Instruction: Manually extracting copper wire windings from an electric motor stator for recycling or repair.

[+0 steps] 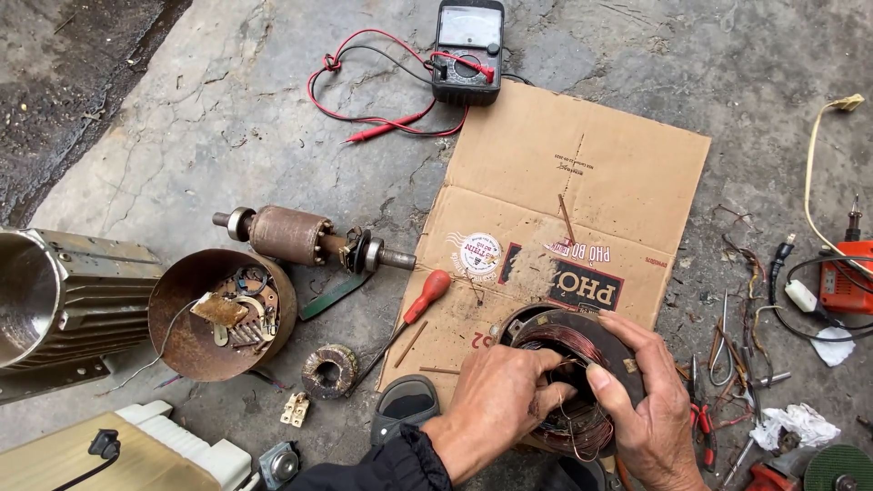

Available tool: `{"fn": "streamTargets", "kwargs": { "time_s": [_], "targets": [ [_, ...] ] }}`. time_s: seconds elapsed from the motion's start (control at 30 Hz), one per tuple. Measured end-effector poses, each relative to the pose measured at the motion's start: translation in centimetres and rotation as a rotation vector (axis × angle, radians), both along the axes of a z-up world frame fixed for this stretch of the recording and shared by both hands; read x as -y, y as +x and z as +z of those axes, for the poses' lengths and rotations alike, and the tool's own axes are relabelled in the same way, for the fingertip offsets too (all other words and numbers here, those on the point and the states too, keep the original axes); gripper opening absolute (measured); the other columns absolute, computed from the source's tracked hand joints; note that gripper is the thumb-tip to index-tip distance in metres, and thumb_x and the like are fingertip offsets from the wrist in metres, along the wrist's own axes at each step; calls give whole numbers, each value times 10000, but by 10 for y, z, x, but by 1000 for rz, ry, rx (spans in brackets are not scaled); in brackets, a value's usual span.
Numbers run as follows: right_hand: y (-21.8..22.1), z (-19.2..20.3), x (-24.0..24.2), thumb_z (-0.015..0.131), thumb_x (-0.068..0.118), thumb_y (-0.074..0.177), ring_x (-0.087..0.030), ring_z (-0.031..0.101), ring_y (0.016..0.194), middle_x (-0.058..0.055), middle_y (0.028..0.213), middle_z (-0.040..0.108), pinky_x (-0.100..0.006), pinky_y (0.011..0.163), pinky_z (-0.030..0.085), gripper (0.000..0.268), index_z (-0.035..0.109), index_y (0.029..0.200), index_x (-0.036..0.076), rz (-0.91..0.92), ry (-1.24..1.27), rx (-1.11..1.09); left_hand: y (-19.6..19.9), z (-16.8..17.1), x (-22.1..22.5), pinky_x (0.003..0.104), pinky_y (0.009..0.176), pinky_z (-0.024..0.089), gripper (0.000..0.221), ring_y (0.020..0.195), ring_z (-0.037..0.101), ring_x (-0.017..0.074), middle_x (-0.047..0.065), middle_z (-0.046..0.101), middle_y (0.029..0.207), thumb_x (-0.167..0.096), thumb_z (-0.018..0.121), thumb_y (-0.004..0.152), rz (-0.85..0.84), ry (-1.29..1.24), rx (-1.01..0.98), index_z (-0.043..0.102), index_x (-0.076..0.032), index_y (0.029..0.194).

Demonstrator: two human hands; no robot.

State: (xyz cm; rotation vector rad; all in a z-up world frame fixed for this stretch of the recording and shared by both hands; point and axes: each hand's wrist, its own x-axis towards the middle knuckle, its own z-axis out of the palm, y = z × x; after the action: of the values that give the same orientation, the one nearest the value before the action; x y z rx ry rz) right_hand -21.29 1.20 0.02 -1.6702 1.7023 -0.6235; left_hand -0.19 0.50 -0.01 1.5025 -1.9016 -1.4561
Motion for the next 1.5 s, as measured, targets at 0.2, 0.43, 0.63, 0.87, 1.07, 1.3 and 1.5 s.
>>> {"fn": "streamTargets", "kwargs": {
  "time_s": [0.2,0.43,0.63,0.87,1.07,1.3,1.5],
  "targets": [
    [-2,0,0,619,286,880,-299,609,1431,-142,1522,662,-481,1216,437,598,647,1424,39,11,24,-6,0,1,-18,392,546,536,82,565,679,257,84,769,777,-116,774,907,195,-171,-173,764,-49,861],
    [-5,-3,0,605,308,893,-304,591,1454,-150,1535,647,-496,1226,424,603,636,1427,31,23,33,13,7,-12,-38,313,658,555,60,743,640,172,20,723,864,-116,806,958,252,-292,-169,823,-107,1015],
    [-8,-3,0,618,304,889,-300,585,1458,-144,1538,640,-501,1227,421,607,633,1437,44,13,58,15,11,-7,-29,314,661,511,61,777,577,163,3,624,881,-125,811,965,166,-415,-103,821,-116,1024],
    [-14,-4,0,590,244,891,-303,570,1490,-162,1562,618,-501,1251,419,607,614,1452,14,-4,68,120,10,-5,-20,356,860,482,93,922,551,200,25,579,985,-136,805,973,102,-541,-71,785,-115,1062],
    [-23,0,4,545,230,849,-280,566,1505,-133,1611,620,-478,1252,401,674,598,1495,46,-74,169,186,4,-5,-11,572,1282,376,143,1599,438,381,137,524,1621,-218,730,997,91,-632,-169,731,-113,1093],
    [-38,2,8,564,220,878,-273,613,1448,-133,1584,652,-429,1216,428,658,602,1508,34,-48,133,160,-6,-4,1,460,1196,523,106,1559,576,396,200,542,1679,-105,743,1007,13,-572,-303,675,-34,1047],
    [-52,33,26,728,393,880,-213,599,1501,-28,1657,605,-447,1221,464,792,540,1618,178,196,385,-88,-11,-1,8,437,1123,559,129,1421,658,361,165,613,1573,-70,786,913,44,-506,-227,699,-61,1009]
  ]
}}
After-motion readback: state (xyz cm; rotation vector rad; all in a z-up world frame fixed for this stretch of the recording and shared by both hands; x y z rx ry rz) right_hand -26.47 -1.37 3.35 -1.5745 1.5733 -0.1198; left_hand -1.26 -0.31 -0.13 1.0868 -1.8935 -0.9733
